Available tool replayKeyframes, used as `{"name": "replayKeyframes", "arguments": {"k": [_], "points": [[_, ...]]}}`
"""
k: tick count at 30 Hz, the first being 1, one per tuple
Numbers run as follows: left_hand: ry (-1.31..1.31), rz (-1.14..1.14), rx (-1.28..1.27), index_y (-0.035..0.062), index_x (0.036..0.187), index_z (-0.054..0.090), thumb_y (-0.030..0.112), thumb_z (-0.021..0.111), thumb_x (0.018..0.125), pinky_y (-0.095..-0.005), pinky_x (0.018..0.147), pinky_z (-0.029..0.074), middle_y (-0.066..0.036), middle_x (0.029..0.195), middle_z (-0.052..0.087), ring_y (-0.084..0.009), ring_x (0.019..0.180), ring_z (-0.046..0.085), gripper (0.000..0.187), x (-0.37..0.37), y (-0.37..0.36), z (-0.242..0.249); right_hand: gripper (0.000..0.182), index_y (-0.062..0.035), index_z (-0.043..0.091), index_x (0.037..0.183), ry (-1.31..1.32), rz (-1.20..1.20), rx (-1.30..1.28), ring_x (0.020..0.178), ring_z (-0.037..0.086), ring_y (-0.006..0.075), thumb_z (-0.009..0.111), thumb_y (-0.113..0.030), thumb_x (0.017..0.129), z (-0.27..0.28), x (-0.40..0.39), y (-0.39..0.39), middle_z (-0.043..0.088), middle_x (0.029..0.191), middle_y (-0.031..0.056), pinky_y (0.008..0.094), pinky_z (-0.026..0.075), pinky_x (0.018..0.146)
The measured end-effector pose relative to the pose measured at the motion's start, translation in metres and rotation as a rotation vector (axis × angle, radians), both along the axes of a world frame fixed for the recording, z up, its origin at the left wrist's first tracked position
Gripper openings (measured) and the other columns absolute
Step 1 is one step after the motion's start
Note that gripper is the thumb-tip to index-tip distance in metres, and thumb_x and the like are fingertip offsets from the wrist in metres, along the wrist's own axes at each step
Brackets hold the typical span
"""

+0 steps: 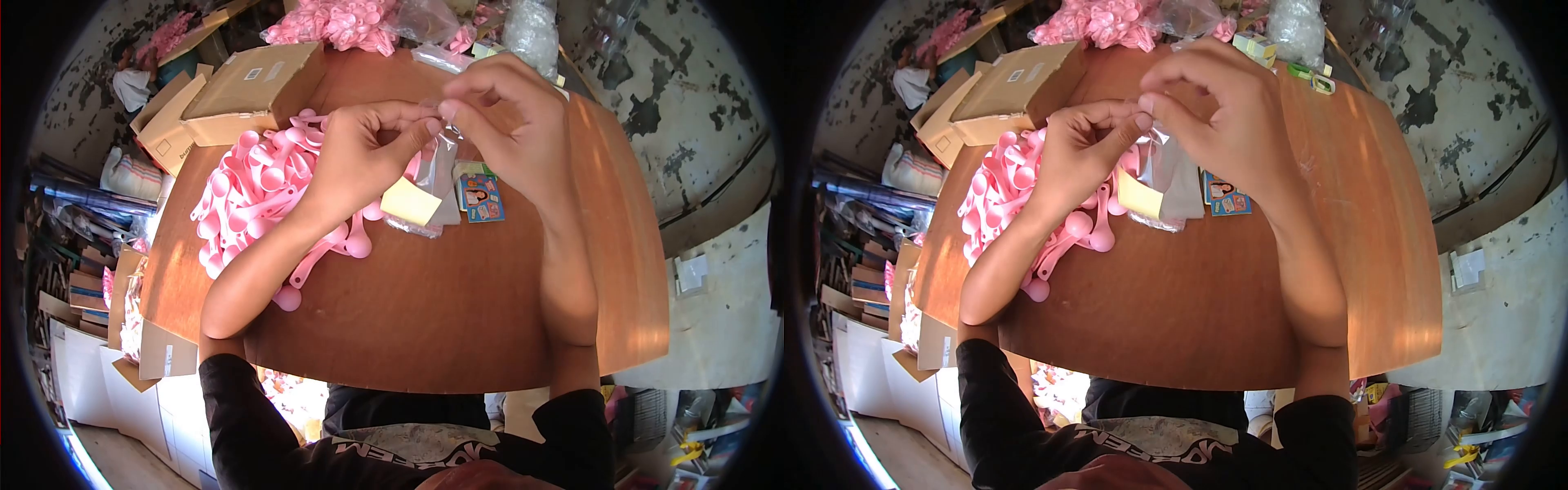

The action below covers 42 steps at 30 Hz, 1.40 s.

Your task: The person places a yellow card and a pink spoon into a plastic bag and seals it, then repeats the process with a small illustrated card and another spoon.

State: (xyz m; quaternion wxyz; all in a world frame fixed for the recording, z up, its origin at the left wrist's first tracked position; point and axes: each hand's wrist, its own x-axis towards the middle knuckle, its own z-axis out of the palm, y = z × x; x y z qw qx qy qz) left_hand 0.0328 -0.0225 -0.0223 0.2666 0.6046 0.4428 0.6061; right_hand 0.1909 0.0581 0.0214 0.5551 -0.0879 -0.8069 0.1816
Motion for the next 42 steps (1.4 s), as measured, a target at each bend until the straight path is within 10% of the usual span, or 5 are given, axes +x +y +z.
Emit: {"name": "replayKeyframes", "arguments": {"k": [15,18,31,38,42], "points": [[0.683,0.075,-0.035,0.0022,0.1,0.07,0.001,0.067,0.081,-0.04,0.106,0.031,-0.006,0.063,0.066,-0.0129,0.054,0.059,0.02,-0.001,-0.022,0.021,0.013,-0.0019,0.066,0.075,-0.408,-0.201,0.441,0.072,0.058,0.0217,0.073,-0.001,0.063,0.001,0.009,-0.016,0.059,0.076,0.0052,0.0329,0.047,0.065],[0.581,-0.017,0.105,-0.0037,0.096,0.068,0.0,0.069,0.077,-0.0357,0.054,0.046,-0.021,0.068,0.062,-0.0323,0.053,0.058,0.02,-0.001,-0.022,0.018,0.014,-0.0025,0.063,0.072,-0.421,-0.198,0.45,0.07,0.057,0.021,0.068,0.002,0.06,0.0,0.009,-0.019,0.058,0.075,0.0048,0.0322,0.047,0.063],[0.161,-0.171,0.002,-0.0044,0.103,0.068,0.005,0.067,0.087,-0.0225,0.068,0.052,-0.01,0.088,0.072,-0.0077,0.078,0.064,0.019,-0.023,-0.027,0.035,0.014,-0.006,0.049,0.088,0.058,0.688,-0.788,0.092,0.046,0.0187,0.052,-0.019,0.083,0.011,0.044,0.03,0.046,0.091,0.0056,0.0325,0.039,0.08],[0.051,-0.039,0.134,-0.0044,0.102,0.067,0.006,0.067,0.087,-0.0204,0.063,0.05,-0.004,0.077,0.07,-0.0046,0.067,0.061,0.018,-0.026,-0.013,0.03,0.019,-0.006,0.055,0.093,0.178,1.136,-0.717,0.086,0.054,0.021,0.054,-0.023,0.085,0.004,0.12,0.105,0.055,0.097,0.007,0.0363,0.044,0.076],[0.177,-0.017,0.091,-0.0041,0.1,0.066,0.006,0.066,0.088,-0.0209,0.061,0.05,-0.005,0.077,0.069,-0.0061,0.068,0.062,0.015,-0.029,-0.01,0.026,0.027,-0.0053,0.063,0.1,-0.264,0.001,-0.98,0.088,0.061,0.0196,0.061,-0.023,0.08,-0.093,0.166,0.176,0.064,0.096,0.0107,0.0349,0.047,0.073]]}}
